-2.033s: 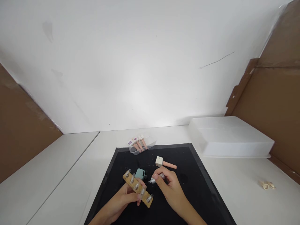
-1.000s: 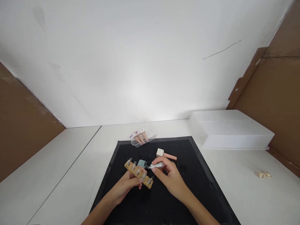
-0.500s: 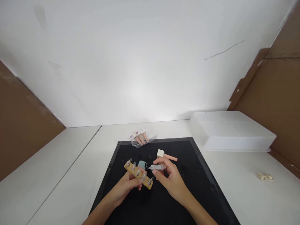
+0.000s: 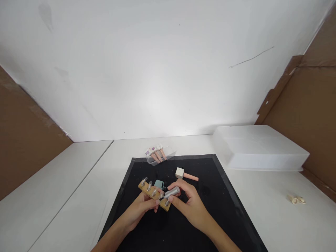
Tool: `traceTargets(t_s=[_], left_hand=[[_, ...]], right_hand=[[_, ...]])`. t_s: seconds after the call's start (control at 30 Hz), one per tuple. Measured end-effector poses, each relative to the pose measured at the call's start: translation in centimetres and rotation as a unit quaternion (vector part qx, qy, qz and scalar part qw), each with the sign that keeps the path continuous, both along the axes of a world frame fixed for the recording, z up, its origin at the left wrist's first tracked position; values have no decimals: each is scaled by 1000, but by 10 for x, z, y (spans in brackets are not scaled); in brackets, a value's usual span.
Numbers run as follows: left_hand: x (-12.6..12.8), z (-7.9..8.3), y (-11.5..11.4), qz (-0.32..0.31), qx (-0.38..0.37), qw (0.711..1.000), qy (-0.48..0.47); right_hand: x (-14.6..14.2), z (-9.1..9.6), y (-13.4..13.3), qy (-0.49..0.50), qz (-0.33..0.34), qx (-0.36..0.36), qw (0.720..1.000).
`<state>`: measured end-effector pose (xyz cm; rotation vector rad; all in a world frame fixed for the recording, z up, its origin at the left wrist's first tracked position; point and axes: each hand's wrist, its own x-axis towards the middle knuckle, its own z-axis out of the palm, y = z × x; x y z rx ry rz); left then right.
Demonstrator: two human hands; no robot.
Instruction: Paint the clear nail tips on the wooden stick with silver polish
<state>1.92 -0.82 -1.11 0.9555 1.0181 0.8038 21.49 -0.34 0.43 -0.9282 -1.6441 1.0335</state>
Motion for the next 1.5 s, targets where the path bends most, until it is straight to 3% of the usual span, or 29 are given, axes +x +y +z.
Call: traceTargets(t_s=[0.33, 0.57, 0.77, 1.17, 1.5], left_hand=[[1, -1, 1, -18, -7, 999, -30], [1, 2, -1, -20, 0, 1000, -22], [1, -2, 1, -20, -3, 999, -25], [1, -7, 3, -30, 5, 999, -32], [1, -8, 4, -27, 0, 999, -41]], right_hand=[[-2, 4, -1, -82, -25, 28, 996], [-1, -2, 3, -45, -64, 25, 997], [-1, -3, -1, -19, -41, 18, 999], [-3, 0, -6, -62, -10, 33, 997], [-4, -2, -6, -72, -16, 47, 996]])
